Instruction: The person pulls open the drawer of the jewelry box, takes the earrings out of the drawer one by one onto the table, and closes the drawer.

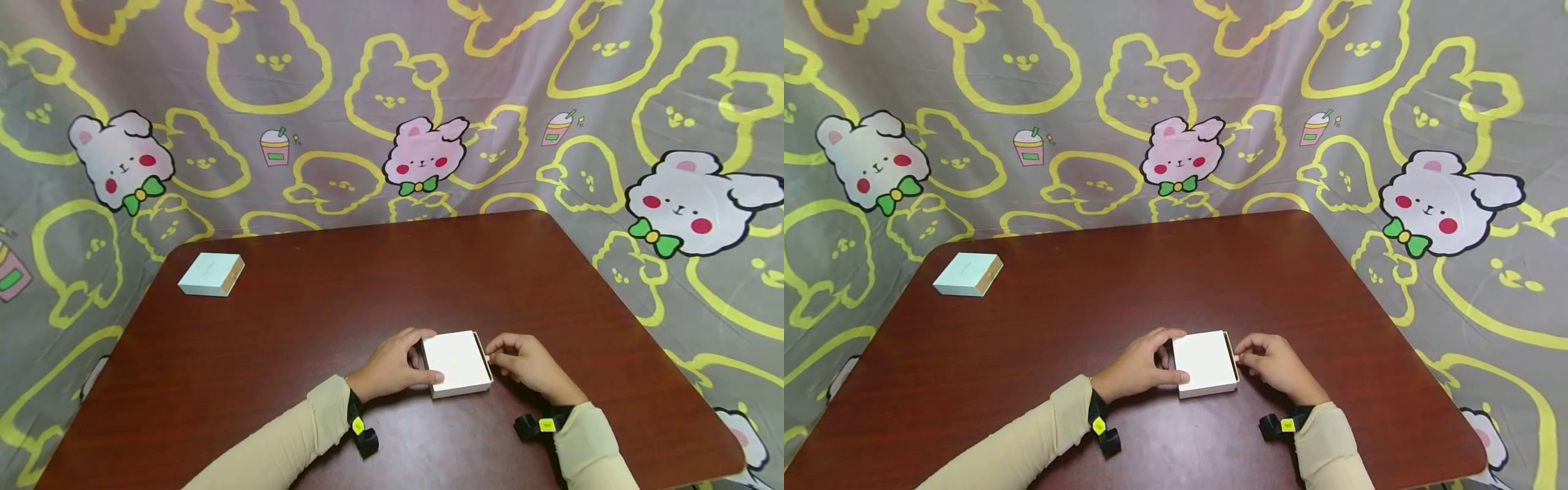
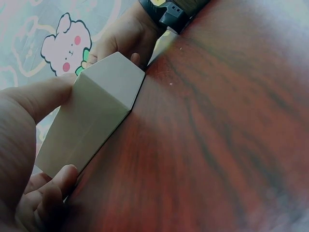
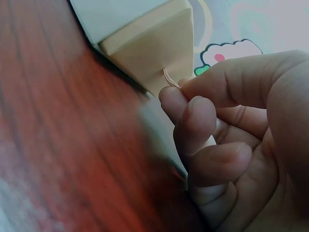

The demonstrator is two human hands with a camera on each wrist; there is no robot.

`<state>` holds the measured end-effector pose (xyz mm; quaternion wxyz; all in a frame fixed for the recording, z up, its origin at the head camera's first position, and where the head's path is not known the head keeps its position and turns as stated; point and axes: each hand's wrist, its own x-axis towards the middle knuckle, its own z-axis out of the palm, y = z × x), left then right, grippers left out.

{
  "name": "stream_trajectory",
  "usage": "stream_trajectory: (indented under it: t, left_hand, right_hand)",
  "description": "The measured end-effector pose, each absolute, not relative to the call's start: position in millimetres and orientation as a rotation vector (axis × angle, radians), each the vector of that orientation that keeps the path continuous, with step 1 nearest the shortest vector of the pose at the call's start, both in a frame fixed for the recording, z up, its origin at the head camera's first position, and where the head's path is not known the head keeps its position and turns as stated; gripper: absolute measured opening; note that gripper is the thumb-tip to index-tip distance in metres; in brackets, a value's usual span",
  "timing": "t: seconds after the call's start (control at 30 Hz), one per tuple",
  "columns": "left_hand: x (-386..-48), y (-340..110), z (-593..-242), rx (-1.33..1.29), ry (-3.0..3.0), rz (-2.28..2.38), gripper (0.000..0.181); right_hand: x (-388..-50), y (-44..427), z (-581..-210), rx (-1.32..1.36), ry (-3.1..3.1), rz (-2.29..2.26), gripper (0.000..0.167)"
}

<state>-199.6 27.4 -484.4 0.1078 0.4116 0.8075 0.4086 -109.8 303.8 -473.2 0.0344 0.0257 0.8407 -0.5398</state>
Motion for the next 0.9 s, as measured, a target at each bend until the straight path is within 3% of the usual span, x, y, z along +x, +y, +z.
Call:
stream_trajectory:
  t: [0.9]
  left_hand:
    - [-198.5,27.2,-483.2,1.185,2.385,1.195,0.078]
  right_hand:
    - [-108.4,309.0,-470.4,0.160,2.638,-1.602,0.008]
